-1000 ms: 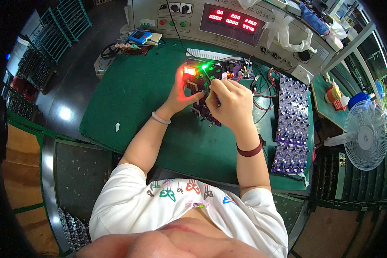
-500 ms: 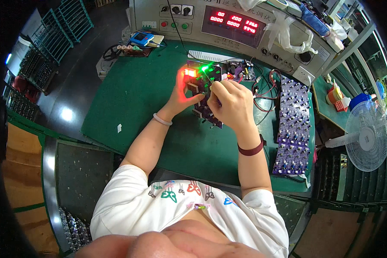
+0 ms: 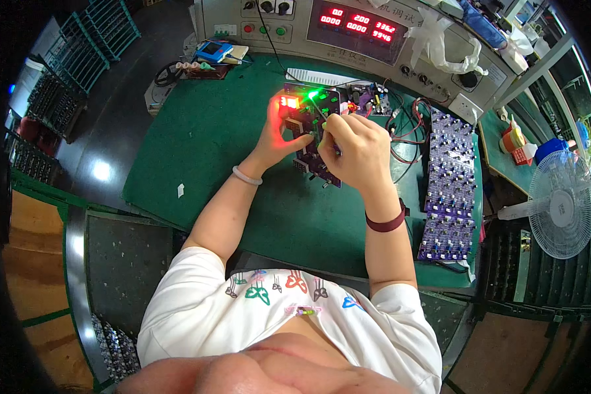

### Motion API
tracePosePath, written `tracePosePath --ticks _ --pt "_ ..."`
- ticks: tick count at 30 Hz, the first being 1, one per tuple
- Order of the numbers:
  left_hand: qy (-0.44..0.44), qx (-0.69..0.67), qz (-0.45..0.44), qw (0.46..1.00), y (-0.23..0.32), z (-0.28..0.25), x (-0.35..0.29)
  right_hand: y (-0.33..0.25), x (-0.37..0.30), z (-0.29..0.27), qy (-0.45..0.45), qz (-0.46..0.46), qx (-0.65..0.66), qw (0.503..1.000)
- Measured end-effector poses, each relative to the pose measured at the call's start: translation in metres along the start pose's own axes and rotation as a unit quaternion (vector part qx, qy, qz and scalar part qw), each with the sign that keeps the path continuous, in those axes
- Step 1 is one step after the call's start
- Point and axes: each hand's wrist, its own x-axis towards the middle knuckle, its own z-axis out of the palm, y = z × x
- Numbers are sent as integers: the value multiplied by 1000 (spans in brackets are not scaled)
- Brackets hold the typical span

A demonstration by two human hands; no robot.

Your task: Testing and assembling electronic circuit board components using probes and wires.

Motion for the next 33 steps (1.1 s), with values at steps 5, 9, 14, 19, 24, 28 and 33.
tracePosePath --ticks 5,9,14,19,24,28,33 --pt "2 7 14 1000 2 1 0 -1 1 -1 10 -2 -1 1000" --pt "9 15 23 1000 2 0 0 0 1 0 4 8 9 1000" --pt "-1 12 6 1000 4 0 -1 -2 0 -1 4 12 4 1000" --pt "-1 -14 -7 1000 2 -1 -1 -1 0 0 7 18 14 1000" --pt "-9 -1 -9 1000 4 -1 1 -2 2 -1 8 16 9 1000" --pt "2 12 17 1000 4 0 0 -1 1 0 6 14 2 1000" --pt "-2 -1 0 1000 2 -2 -1 -2 2 0 1 16 3 1000"
